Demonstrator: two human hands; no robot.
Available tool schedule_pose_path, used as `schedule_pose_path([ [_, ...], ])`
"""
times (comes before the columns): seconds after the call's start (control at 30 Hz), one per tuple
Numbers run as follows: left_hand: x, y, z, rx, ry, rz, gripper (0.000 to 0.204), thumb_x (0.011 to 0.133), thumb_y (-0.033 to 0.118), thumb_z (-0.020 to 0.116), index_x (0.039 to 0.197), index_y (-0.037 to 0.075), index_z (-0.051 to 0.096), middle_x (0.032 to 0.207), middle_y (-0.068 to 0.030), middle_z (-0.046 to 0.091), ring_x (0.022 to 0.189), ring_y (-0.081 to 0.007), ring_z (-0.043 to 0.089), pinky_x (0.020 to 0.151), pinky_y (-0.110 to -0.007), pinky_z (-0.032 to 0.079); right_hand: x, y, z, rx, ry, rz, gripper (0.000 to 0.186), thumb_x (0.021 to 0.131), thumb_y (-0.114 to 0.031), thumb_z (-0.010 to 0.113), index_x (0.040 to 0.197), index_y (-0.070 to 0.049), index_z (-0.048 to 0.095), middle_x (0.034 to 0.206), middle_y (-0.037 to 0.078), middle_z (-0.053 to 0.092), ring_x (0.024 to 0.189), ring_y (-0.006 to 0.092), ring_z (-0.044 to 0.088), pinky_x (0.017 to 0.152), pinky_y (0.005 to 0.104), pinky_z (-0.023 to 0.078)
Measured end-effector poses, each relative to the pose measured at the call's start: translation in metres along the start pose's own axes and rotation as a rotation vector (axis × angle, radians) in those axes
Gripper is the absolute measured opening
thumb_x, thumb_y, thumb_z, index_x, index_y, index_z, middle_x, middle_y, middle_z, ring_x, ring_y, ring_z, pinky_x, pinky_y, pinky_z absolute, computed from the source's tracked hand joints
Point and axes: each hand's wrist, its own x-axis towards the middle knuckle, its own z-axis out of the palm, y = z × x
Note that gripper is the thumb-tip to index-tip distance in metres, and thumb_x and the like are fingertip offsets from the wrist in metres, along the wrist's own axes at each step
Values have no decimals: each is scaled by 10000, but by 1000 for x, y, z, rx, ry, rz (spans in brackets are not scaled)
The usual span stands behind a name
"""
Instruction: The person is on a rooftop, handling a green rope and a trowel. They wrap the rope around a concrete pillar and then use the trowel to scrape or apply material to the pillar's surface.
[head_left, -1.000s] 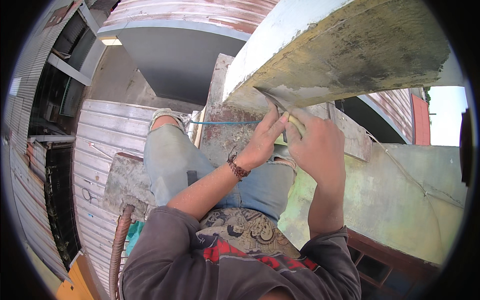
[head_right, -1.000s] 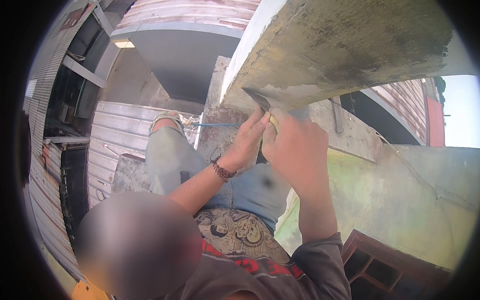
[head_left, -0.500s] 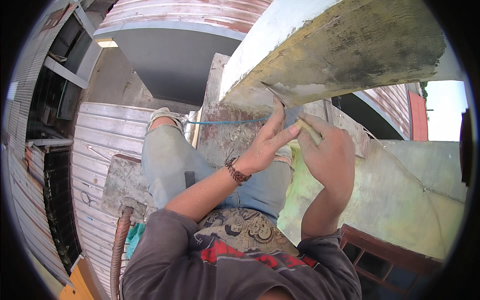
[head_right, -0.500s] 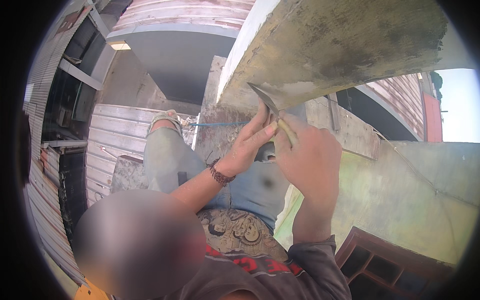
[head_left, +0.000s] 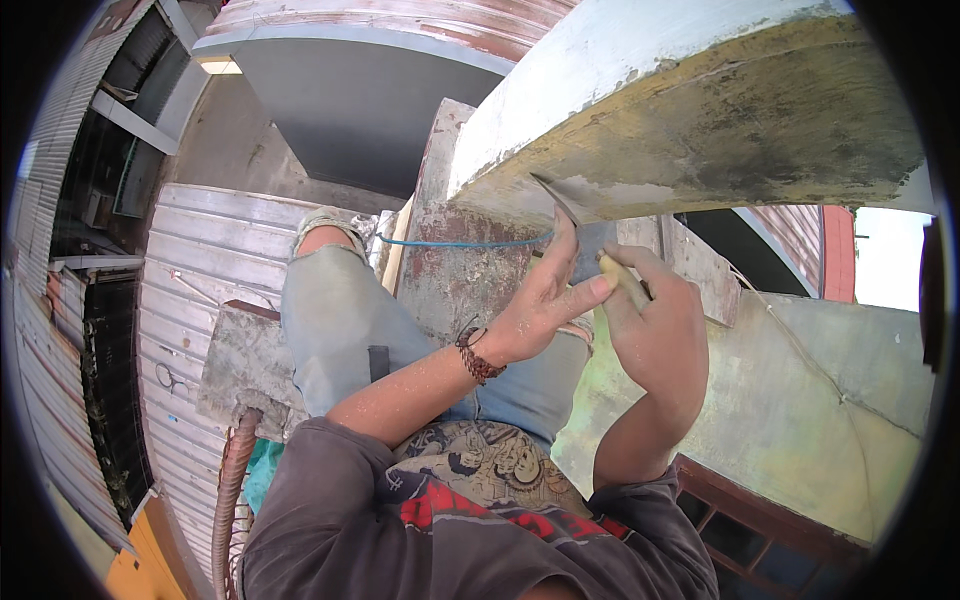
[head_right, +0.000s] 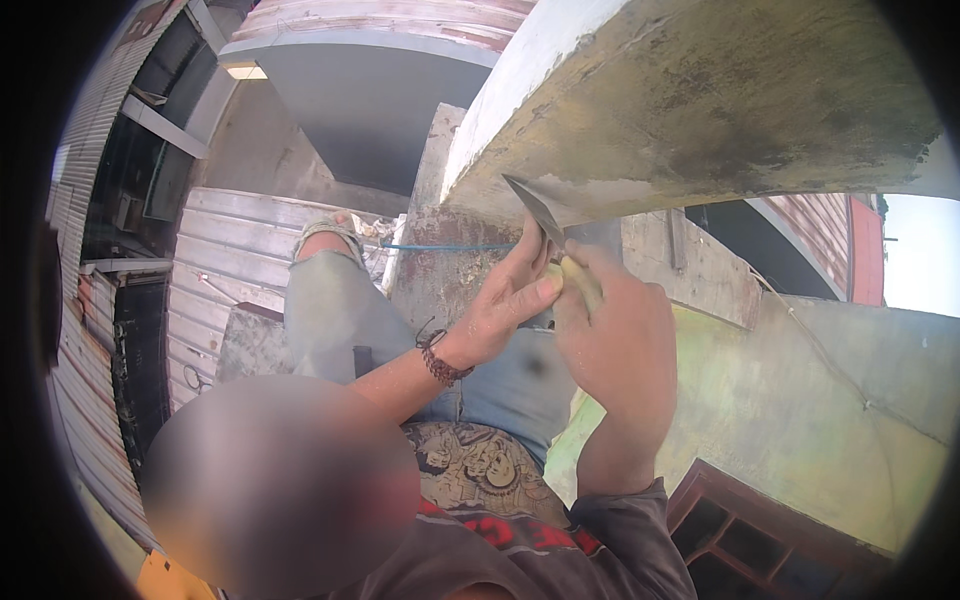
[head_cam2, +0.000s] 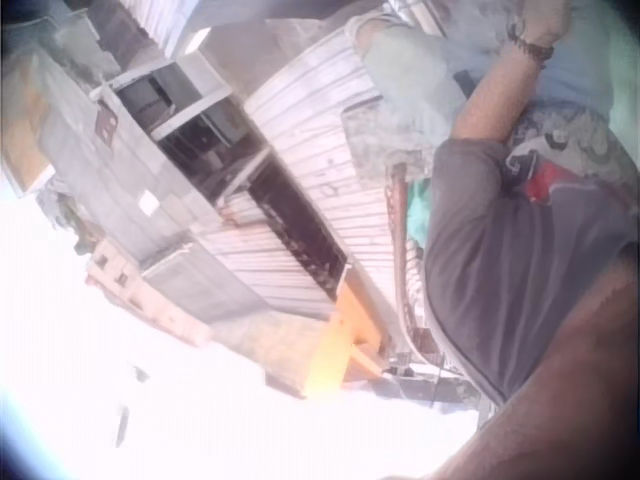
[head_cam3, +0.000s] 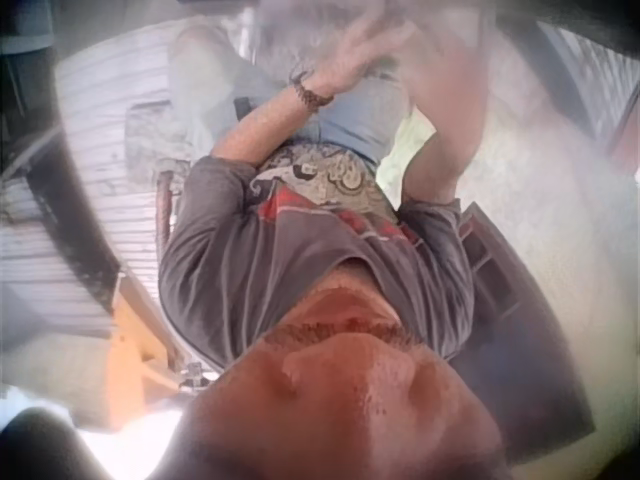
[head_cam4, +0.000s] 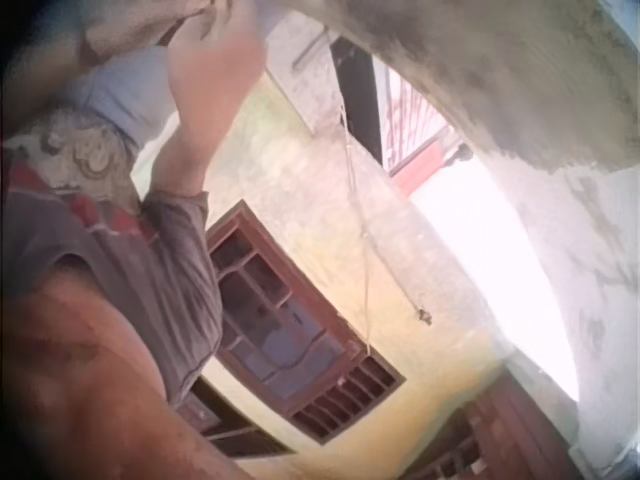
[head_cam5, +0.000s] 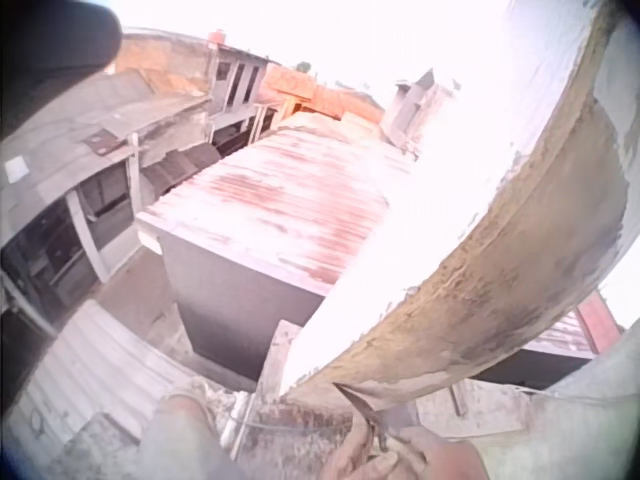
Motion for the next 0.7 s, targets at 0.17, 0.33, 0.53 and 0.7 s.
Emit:
schedule_pose_path([
  [0.17, 1, -12, -25, -71, 27, -179, 779, 981, 327, 544, 1487, -60, 96, 1501, -168, 263, 1412, -217, 229, 1154, -357, 203, 27, 4, 25, -174, -173, 58, 286, 843, -170, 579, 1066, -7, 654, 883, 261, 657, 838, 447, 632, 737, 437, 507],
  [0.33, -4, -5, -7, 38, 37, -71, 650, 991, 287, 523, 1460, -37, 209, 1436, -161, 368, 1372, -197, 317, 1125, -341, 273, 7, 2, 22, -35, 19, 42, 274, 833, -147, 589, 1059, -10, 661, 892, 268, 653, 833, 445, 632, 726, 431, 508],
  [0.53, -7, 6, -11, 42, -120, 40, 1077, 907, 354, 640, 1491, -68, -160, 1579, -233, 23, 1475, -237, 22, 1186, -354, 62, 0, -3, 21, -15, 15, 20, 286, 831, -99, 603, 1092, 0, 664, 888, 230, 684, 781, 362, 678, 709, 357, 512],
  [0.7, -5, 0, -17, 19, -200, 43, 1070, 927, 416, 562, 1464, -56, -234, 1593, -234, -85, 1485, -300, -49, 1192, -391, 20, -3, -14, 8, 19, 27, 76, 311, 836, -120, 621, 1114, 12, 663, 922, 231, 690, 810, 296, 695, 739, 343, 509],
])
